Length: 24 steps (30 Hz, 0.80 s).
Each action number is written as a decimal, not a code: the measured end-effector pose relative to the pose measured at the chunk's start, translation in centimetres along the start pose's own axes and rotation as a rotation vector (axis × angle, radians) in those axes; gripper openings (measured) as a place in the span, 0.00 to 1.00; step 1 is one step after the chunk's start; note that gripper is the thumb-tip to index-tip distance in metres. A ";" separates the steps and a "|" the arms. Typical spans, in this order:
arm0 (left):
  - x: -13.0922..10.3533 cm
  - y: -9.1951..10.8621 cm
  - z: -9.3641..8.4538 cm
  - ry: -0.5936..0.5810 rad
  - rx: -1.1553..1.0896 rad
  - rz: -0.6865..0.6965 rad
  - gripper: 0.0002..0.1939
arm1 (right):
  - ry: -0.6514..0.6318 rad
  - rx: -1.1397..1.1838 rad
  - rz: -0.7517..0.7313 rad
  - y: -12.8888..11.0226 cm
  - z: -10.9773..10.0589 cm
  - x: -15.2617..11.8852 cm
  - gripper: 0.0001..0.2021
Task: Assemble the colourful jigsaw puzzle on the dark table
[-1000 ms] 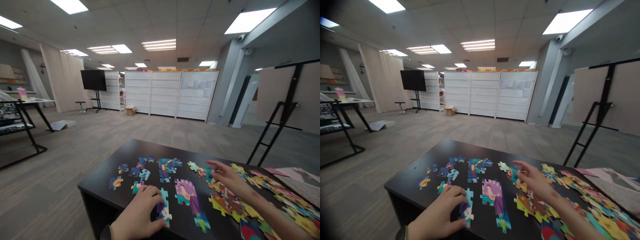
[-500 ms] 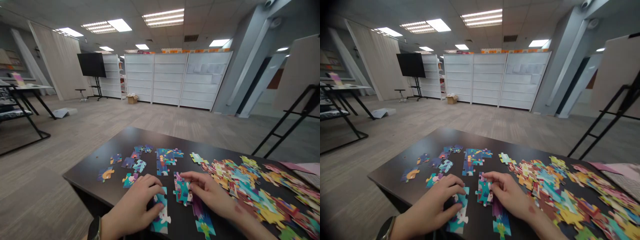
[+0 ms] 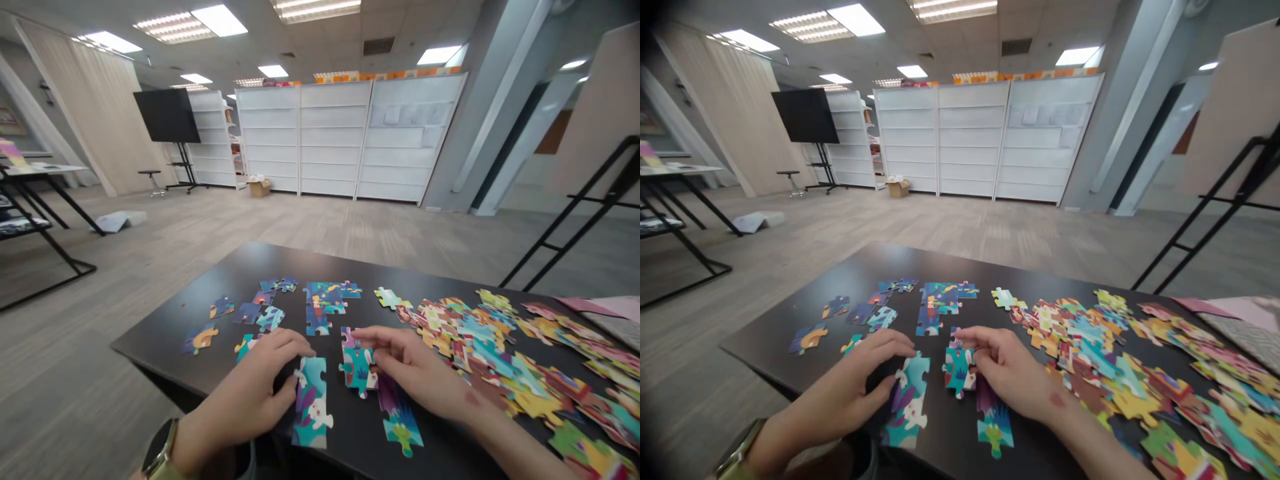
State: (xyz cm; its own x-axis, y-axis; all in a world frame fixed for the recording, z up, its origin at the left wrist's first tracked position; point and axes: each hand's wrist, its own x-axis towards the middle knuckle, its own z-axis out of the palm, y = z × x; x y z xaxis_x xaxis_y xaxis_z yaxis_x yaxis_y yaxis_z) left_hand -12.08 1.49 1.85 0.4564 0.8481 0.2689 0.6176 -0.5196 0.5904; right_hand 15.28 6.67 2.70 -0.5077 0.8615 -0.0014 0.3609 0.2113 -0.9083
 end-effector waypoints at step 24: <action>1.8 -0.7 -0.1 0.117 -0.641 -0.290 0.10 | -0.012 0.048 -0.078 -0.1 2.5 1.0 0.22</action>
State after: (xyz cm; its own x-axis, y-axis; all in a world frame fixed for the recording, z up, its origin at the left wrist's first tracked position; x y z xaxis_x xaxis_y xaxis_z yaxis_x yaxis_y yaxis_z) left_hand -11.74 3.44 1.98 0.2370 0.9671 0.0922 0.1893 -0.1391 0.9720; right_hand 12.81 6.39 1.78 -0.5426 0.8375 0.0655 0.2824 0.2552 -0.9247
